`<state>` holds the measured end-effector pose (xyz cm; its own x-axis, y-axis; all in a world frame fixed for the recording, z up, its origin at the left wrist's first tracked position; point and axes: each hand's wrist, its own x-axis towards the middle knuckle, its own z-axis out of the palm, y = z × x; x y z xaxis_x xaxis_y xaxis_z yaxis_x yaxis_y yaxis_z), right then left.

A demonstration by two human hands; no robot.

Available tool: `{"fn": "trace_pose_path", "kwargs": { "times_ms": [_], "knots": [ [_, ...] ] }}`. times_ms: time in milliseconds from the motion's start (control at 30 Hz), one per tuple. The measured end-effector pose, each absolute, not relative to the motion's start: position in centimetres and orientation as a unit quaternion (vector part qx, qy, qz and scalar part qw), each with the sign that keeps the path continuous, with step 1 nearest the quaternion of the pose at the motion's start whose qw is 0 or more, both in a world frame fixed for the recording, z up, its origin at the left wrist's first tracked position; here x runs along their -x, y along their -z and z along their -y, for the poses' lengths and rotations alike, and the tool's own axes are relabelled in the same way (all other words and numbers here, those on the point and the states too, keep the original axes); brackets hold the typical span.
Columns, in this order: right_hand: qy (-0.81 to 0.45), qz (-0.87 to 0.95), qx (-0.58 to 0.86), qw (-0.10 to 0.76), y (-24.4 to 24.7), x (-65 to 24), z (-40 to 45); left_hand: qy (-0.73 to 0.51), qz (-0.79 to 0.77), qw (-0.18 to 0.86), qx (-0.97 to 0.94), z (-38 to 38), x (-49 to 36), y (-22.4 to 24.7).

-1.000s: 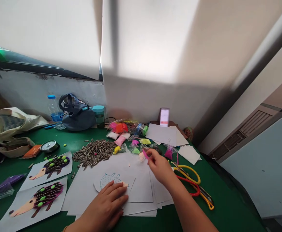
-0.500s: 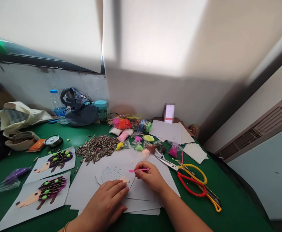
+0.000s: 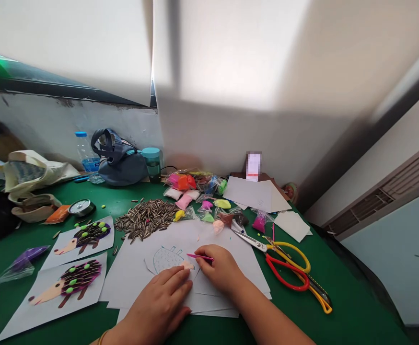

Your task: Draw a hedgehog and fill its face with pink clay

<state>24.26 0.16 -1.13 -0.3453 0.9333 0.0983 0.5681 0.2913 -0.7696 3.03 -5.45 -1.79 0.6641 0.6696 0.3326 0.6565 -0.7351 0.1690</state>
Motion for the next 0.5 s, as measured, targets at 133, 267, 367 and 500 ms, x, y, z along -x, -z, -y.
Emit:
{"fn": "trace_pose_path", "kwargs": {
  "times_ms": [133, 267, 367, 500],
  "knots": [
    [-0.294, 0.768, 0.501, 0.27, 1.13, -23.98, -0.17, -0.175, -0.373, 0.015, -0.911, 5.54, -3.11, 1.83],
    [-0.271, 0.773, 0.502, 0.278, 1.29, -23.69, -0.16, -0.167, -0.377, 0.021, -0.911, 5.63, -3.16, 1.68],
    [-0.269, 0.778, 0.491, 0.285, 1.44, -23.71, -0.25, -0.166, -0.378, 0.026, -0.91, 5.66, -3.16, 1.57],
    [-0.285, 0.779, 0.475, 0.292, 1.65, -23.96, -0.46, -0.172, -0.378, 0.028, -0.909, 5.63, -3.17, 1.75]
  ]
}}
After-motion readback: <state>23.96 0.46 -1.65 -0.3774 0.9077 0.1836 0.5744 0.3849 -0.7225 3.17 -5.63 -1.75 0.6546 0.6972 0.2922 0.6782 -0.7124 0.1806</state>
